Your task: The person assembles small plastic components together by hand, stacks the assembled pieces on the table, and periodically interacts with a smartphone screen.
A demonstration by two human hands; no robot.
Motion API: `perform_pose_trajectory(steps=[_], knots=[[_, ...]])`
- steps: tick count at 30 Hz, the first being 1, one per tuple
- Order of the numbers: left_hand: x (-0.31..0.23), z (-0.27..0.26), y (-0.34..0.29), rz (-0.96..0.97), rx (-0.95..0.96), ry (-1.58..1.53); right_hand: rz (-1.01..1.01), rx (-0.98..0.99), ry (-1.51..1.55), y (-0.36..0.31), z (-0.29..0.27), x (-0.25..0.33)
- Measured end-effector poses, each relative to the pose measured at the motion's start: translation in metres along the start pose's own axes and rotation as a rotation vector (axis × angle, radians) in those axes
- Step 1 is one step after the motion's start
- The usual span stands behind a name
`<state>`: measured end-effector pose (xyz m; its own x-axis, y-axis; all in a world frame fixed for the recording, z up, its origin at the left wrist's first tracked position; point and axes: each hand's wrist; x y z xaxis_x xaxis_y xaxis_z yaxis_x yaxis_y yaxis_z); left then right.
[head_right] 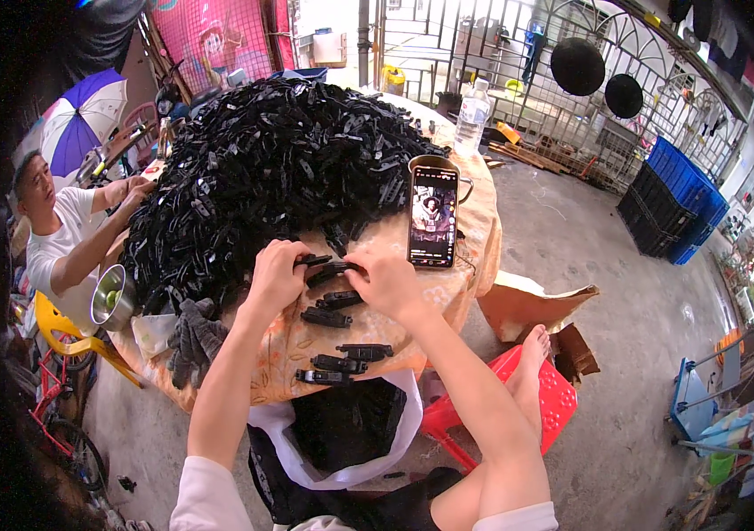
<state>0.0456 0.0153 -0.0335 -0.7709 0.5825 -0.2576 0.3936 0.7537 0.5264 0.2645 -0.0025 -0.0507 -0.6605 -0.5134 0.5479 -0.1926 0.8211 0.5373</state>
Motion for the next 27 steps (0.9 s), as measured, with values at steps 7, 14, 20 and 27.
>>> perform_pose_trajectory(steps=[7, 14, 20, 27], knots=[[-0.018, -0.013, 0.007, -0.118, -0.206, -0.262, 0.174, 0.046, 0.064, 0.002, -0.003, 0.003], [-0.041, -0.018, 0.005, 0.000, 0.104, -0.397, 0.198, -0.030, 0.486, -0.001, -0.008, -0.009], [-0.035, -0.010, 0.004, 0.108, 0.079, -0.356, 0.255, -0.041, 0.560, -0.003, -0.004, -0.015], [-0.024, -0.016, 0.003, -0.010, 0.315, -0.561, 0.227, 0.196, 0.354, -0.006, -0.012, 0.001]])
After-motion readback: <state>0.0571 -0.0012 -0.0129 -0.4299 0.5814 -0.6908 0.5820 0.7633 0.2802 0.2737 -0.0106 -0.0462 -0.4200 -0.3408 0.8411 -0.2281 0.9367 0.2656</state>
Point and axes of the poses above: each hand's wrist, its own y-axis towards the middle knuckle, its own z-axis out of the palm, x = y × z, and after that the axes turned 6 degrees about z, right-handed
